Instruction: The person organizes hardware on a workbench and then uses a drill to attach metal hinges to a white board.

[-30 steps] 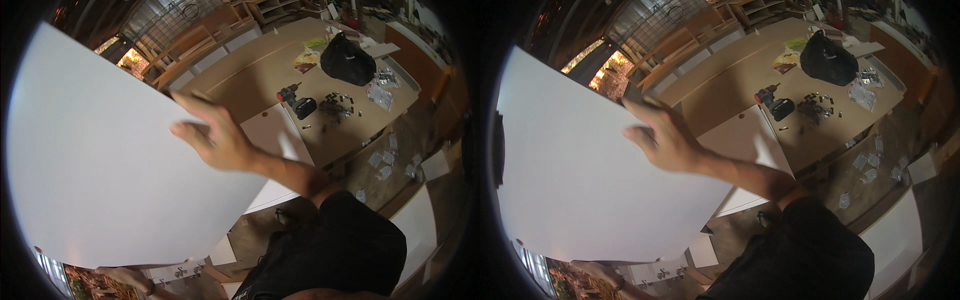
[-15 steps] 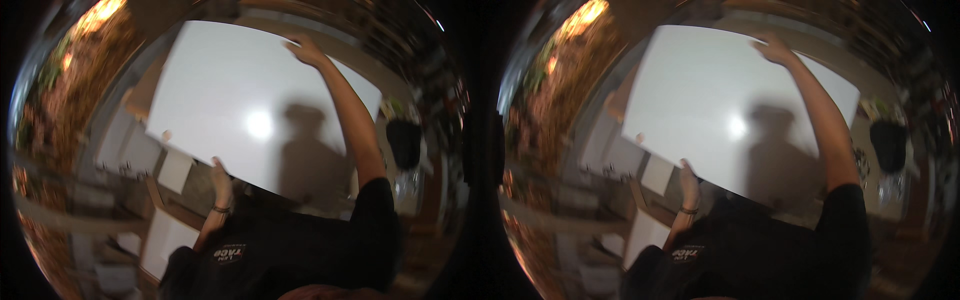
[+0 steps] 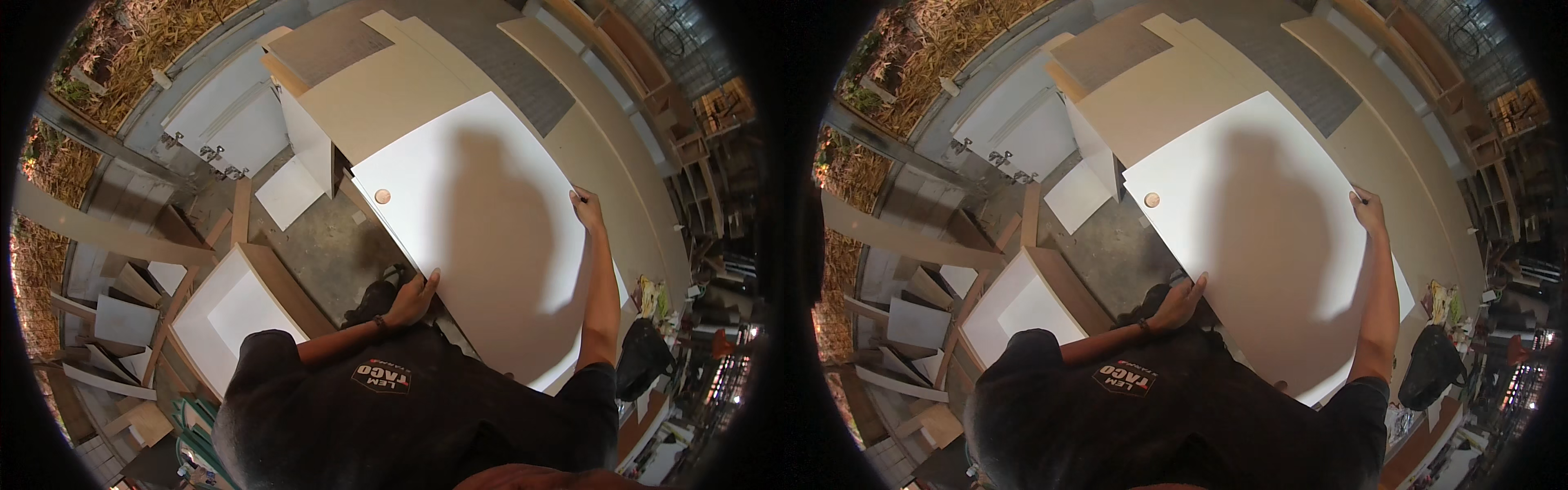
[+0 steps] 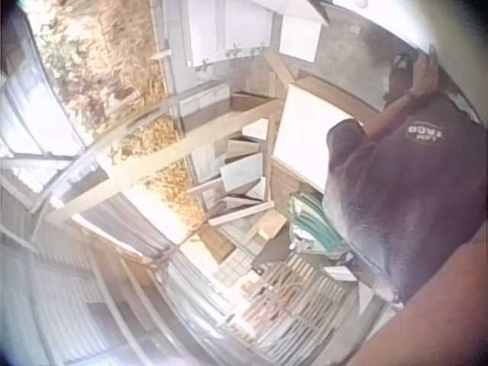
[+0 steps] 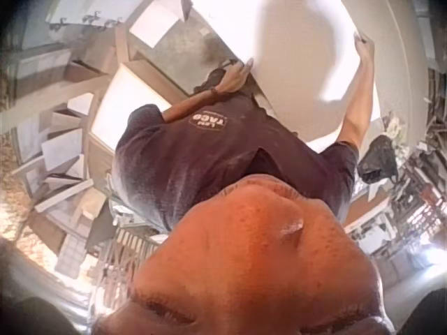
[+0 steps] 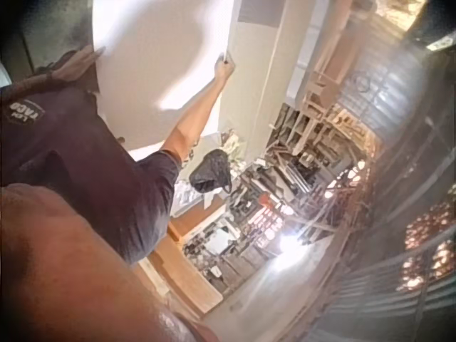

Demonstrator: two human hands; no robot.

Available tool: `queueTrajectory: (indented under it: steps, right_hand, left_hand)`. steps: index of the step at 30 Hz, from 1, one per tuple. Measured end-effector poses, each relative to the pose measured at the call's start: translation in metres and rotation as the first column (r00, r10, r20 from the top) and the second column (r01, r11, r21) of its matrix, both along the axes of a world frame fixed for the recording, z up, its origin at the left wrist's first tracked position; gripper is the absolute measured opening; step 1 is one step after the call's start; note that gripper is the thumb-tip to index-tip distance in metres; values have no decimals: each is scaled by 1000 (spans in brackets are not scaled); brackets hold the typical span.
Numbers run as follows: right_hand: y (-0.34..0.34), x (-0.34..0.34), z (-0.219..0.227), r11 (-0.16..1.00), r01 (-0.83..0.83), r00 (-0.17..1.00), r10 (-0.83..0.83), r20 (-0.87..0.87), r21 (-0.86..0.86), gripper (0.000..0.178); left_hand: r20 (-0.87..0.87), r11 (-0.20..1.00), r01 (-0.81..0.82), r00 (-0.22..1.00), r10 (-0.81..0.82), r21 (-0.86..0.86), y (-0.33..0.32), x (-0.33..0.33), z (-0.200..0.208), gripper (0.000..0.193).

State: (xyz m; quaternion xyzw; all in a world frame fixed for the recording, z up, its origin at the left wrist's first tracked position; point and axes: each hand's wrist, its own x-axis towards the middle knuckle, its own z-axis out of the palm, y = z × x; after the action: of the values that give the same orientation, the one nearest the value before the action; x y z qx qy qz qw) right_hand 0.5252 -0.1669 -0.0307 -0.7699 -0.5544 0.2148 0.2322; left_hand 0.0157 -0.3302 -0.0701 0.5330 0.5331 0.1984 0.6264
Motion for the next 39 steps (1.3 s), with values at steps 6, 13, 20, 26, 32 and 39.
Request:
queueTrajectory:
  steps: [6,13,20,26,32,39]
  right_hand:
    - [16,3,-15,997,61,998,-62,-18,-43,36]
    - [36,-5,-34,995,41,999,-43,-19,-86,34]
    - [45,-6,-47,1000,-19,993,21,114,-18,28]
    - [45,-31,-28,998,37,887,-7,461,-56,23]
    - [9,-81,63,860,139,944,-264,196,491,14]
    - [-166,-150,226,559,374,918,-335,-210,740,12]
  left_hand:
    - [92,978,153,986,-140,-145,37,-5,13,65]
    - [215,930,228,962,-169,-288,53,-8,8,74]
    - [202,870,326,942,-267,-370,67,-8,14,76]
    - [100,814,499,864,-494,-297,76,-13,12,71]
    - [-16,767,595,788,-616,-241,125,-20,85,39]
    - [-10,467,336,820,-572,818,241,10,217,27]
